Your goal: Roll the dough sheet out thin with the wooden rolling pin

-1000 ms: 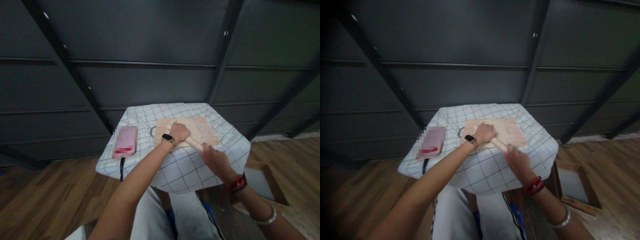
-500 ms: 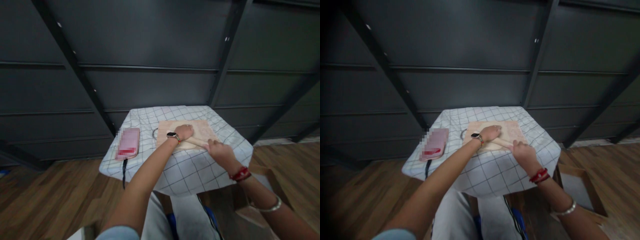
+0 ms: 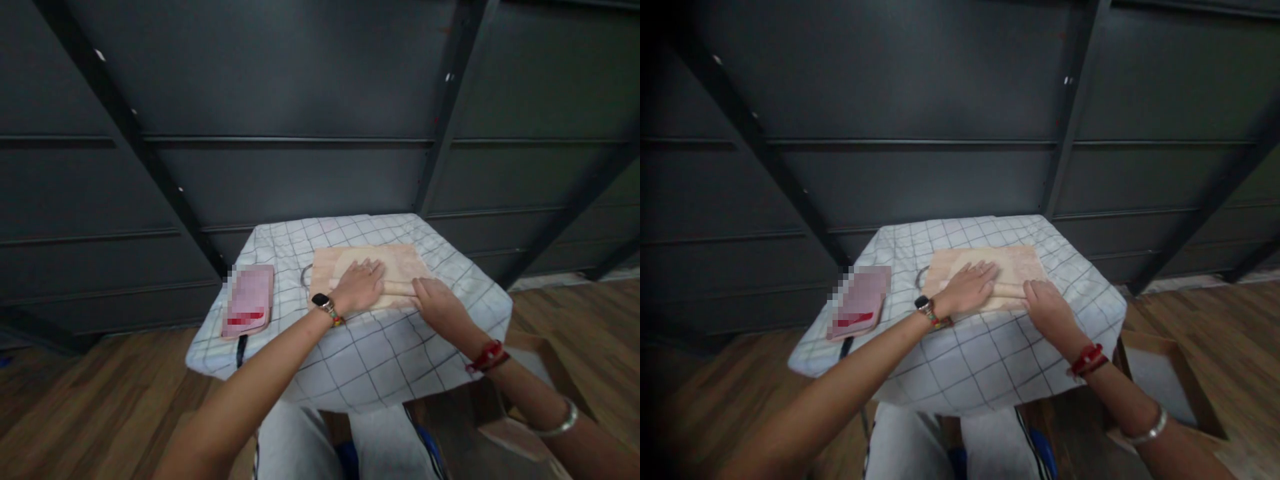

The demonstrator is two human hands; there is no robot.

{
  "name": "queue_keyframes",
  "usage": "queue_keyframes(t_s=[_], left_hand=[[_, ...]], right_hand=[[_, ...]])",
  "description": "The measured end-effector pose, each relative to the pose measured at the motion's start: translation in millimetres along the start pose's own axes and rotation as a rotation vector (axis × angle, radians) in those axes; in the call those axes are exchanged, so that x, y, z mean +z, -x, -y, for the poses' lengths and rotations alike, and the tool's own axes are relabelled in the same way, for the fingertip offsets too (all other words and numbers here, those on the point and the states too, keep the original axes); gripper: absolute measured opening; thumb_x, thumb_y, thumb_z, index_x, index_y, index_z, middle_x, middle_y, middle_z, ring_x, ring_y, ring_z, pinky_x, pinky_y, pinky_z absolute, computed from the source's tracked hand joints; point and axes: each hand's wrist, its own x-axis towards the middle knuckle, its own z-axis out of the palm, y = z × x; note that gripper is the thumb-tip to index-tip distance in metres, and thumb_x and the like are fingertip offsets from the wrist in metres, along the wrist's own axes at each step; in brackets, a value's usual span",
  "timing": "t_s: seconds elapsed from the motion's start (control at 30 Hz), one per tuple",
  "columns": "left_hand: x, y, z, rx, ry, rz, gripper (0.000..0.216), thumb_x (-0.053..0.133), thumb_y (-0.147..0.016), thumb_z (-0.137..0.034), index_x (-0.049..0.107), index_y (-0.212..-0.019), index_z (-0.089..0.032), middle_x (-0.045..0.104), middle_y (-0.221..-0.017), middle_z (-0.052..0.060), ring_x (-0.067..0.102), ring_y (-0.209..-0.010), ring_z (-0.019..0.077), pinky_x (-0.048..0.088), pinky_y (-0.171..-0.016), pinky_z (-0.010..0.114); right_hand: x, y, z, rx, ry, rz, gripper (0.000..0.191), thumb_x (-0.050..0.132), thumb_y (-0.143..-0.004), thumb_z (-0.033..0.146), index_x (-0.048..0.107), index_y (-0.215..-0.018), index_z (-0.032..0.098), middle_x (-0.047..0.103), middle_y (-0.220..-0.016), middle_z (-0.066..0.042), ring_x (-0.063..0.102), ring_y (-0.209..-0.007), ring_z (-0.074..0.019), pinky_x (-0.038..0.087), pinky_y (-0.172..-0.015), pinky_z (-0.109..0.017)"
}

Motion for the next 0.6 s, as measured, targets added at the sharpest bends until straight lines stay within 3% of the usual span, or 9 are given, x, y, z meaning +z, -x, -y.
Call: queue_keyframes(t_s=[0.07,0.17,0.27,0.37,0.5,0.6], left_hand=[[-4.2,-5.1,-0.5,-0.061,0.011,0.009,0.05,0.02,-0.095,-0.032,0.029,-0.141,-0.013,0.032,-0.149,0.011,0.026,-0.137,0.0254,0.02,-0.111,0.045],[-7.6,-12.5,-0.7,-0.22,0.022,0.053,0.049,0.021,-0.095,-0.029,0.033,-0.138,-0.009,0.034,-0.147,0.016,0.03,-0.135,0.0286,0.024,-0.108,0.048],[-5.4,1.8,-9.2,-0.162,0.019,0.069,0.049,0.022,-0.094,-0.03,0.036,-0.136,-0.009,0.037,-0.145,0.016,0.034,-0.133,0.0282,0.026,-0.107,0.047],[-4.9,20.0,-19.1,-0.067,0.015,0.018,0.053,0.02,-0.094,-0.031,0.028,-0.142,-0.01,0.03,-0.149,0.012,0.023,-0.139,0.0257,0.018,-0.112,0.042],[-14.2,10.8,-20.2,-0.214,0.032,0.014,0.052,0.02,-0.094,-0.027,0.032,-0.14,-0.008,0.031,-0.148,0.015,0.025,-0.138,0.0276,0.019,-0.111,0.045],[-16.2,7.3,-19.8,-0.228,0.04,0.001,0.051,0.021,-0.094,-0.028,0.033,-0.14,-0.011,0.033,-0.148,0.013,0.026,-0.138,0.0277,0.018,-0.111,0.047]], right_hand=[[1.8,-0.3,-2.5,-0.019,-0.035,-0.02,0.032,0.037,-0.095,0.029,0.057,-0.107,0.007,0.062,-0.094,-0.015,0.055,-0.088,-0.0243,0.039,-0.082,-0.036],[1.4,-9.2,-5.5,-0.019,-0.093,0.03,0.031,0.033,-0.095,0.027,0.06,-0.097,0.01,0.063,-0.088,-0.013,0.055,-0.085,-0.0229,0.039,-0.082,-0.036],[0.9,-2.8,-3.1,-0.058,-0.148,0.015,0.032,0.034,-0.094,0.027,0.057,-0.107,0.008,0.063,-0.095,-0.014,0.056,-0.09,-0.0232,0.04,-0.083,-0.036],[2.6,6.9,-0.4,-0.113,-0.193,-0.008,0.036,0.037,-0.093,0.028,0.052,-0.118,0.006,0.063,-0.104,-0.015,0.057,-0.094,-0.0234,0.041,-0.086,-0.036],[2.4,-10.4,-1.4,-0.072,-0.188,0.008,0.038,0.032,-0.095,0.03,0.057,-0.113,0.007,0.064,-0.106,-0.016,0.058,-0.097,-0.0244,0.043,-0.087,-0.037],[-1.0,-16.8,4.0,-0.039,-0.182,-0.005,0.039,0.03,-0.096,0.03,0.058,-0.112,0.008,0.065,-0.106,-0.016,0.059,-0.096,-0.0246,0.044,-0.086,-0.037]])
